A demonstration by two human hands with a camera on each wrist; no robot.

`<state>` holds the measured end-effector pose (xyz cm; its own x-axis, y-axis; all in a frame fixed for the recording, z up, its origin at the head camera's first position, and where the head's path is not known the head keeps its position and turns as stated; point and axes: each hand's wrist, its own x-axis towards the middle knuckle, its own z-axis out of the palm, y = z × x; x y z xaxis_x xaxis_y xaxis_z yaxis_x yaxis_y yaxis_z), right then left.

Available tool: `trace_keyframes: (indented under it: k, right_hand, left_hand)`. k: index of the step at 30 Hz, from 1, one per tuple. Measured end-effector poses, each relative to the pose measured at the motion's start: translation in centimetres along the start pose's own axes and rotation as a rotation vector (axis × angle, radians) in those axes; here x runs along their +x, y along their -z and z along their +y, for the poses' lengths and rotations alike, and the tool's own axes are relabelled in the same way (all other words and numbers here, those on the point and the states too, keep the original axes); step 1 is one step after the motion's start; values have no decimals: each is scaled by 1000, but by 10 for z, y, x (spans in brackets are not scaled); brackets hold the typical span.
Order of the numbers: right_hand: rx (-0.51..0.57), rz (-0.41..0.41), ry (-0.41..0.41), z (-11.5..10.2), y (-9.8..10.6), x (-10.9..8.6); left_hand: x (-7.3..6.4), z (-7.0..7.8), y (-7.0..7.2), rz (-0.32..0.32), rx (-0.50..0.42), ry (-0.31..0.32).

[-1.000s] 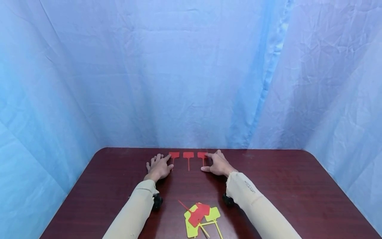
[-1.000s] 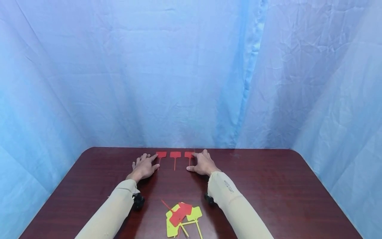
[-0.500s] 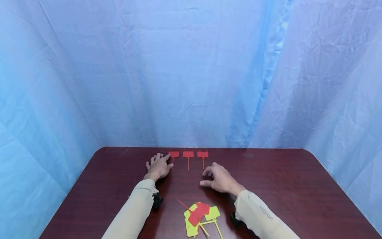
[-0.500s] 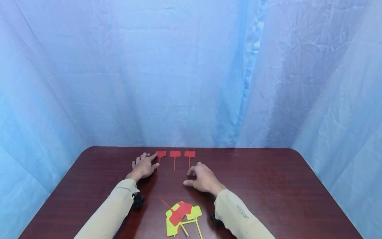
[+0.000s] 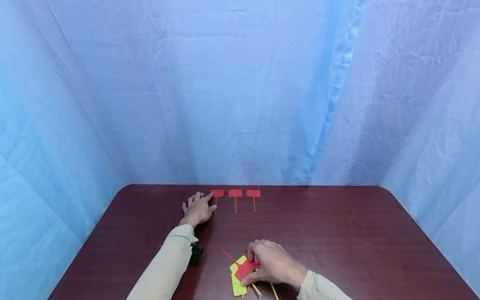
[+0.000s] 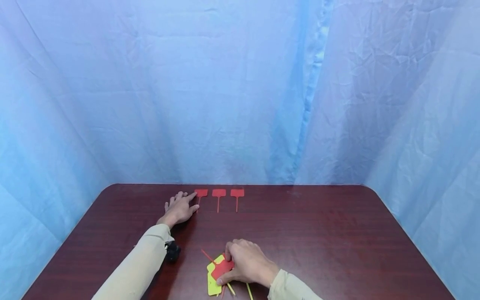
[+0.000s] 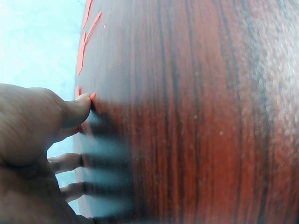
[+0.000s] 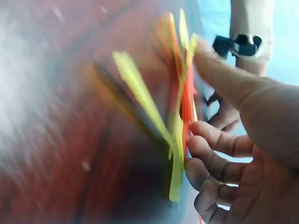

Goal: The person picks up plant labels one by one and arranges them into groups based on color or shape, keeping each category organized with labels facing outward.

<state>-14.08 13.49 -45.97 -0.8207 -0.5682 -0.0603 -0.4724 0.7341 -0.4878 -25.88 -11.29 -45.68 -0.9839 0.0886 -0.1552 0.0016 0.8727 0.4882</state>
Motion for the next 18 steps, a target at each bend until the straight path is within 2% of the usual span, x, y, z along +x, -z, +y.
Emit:
trace_keyframes:
  k: [3,6,14,18]
  right_hand:
    - [21,-6,-13,-2,-2,-1]
    - [117,-12,-17,-1,-1,-2]
    - [611,-56,-6,10,5,-2]
    - [752,-31,-17,12,8,-2]
  left_hand:
    - [0,0,-1,-5,0,5]
    - [0,-1,-1,-8,4,4]
    - [0,0,0,-6,10,0]
    - [0,0,1,-4,9,-3]
